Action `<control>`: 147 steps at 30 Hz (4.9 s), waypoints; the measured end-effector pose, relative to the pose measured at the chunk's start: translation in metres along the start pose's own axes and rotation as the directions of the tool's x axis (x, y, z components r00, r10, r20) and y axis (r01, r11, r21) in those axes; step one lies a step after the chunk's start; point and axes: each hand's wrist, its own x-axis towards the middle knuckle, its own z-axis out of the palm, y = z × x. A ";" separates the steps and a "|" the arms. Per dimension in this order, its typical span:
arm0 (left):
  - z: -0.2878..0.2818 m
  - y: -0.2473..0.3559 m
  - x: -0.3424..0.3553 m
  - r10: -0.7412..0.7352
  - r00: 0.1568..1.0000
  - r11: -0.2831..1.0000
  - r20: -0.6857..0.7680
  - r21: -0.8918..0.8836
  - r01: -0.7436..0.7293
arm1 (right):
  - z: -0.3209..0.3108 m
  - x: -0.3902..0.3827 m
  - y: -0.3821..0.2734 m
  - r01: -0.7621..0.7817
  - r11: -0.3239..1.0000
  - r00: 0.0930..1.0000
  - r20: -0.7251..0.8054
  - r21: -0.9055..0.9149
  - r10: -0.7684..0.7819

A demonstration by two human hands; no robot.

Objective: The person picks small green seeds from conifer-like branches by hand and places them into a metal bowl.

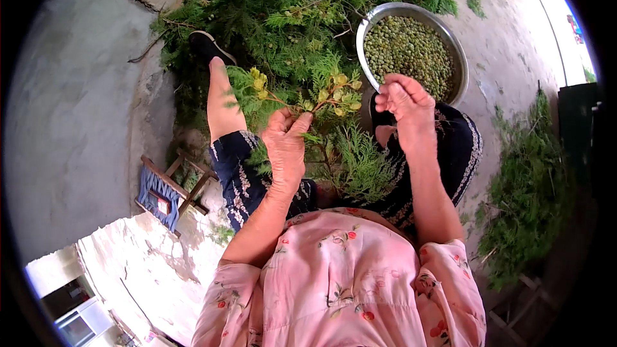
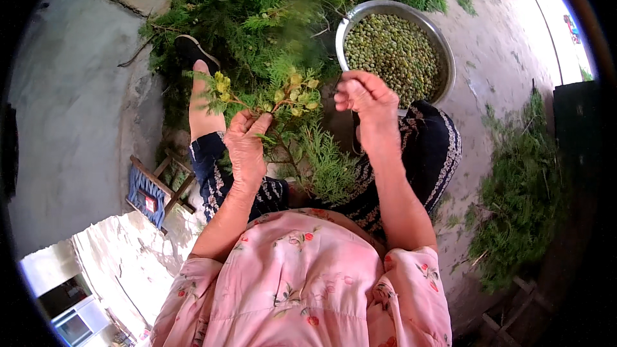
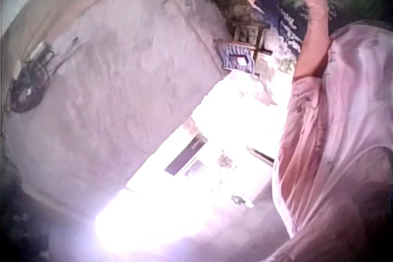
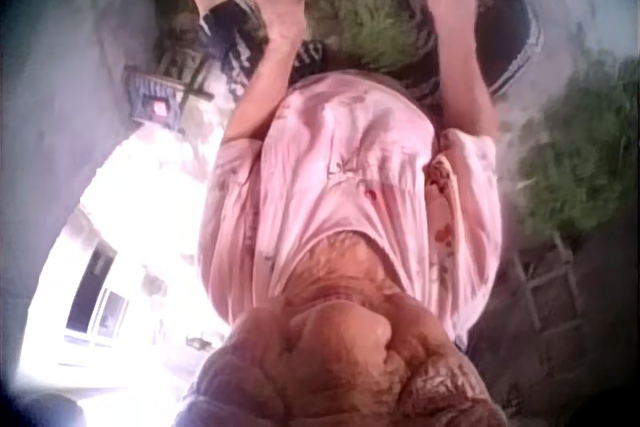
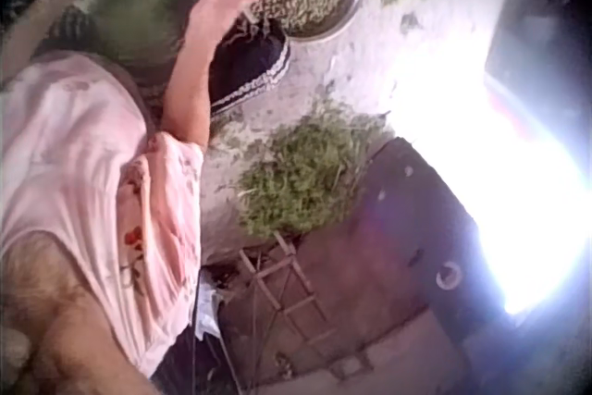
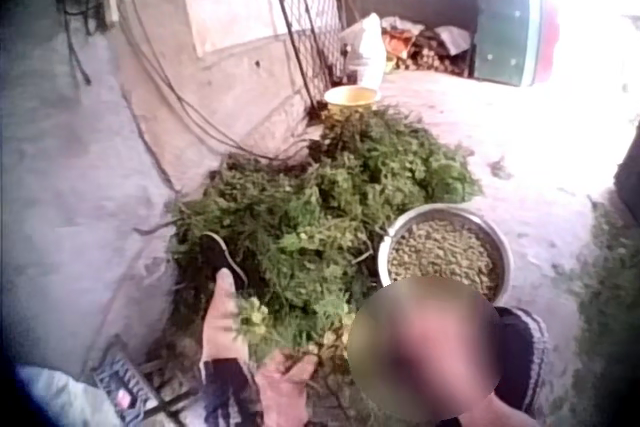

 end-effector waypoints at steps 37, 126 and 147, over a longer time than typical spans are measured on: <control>0.003 0.012 -0.023 0.022 0.996 0.993 0.089 0.113 -0.032 | 0.035 -0.024 -0.034 -0.110 0.993 0.977 0.188 0.032 0.102; -0.003 0.014 -0.021 -0.255 0.954 0.967 0.160 0.020 0.255 | 0.036 -0.062 0.036 -0.146 0.955 0.984 0.062 -0.259 0.167; -0.011 0.015 -0.025 -0.236 0.970 0.967 0.047 -0.081 0.240 | 0.013 -0.039 0.029 -0.410 0.884 0.890 0.311 0.226 0.334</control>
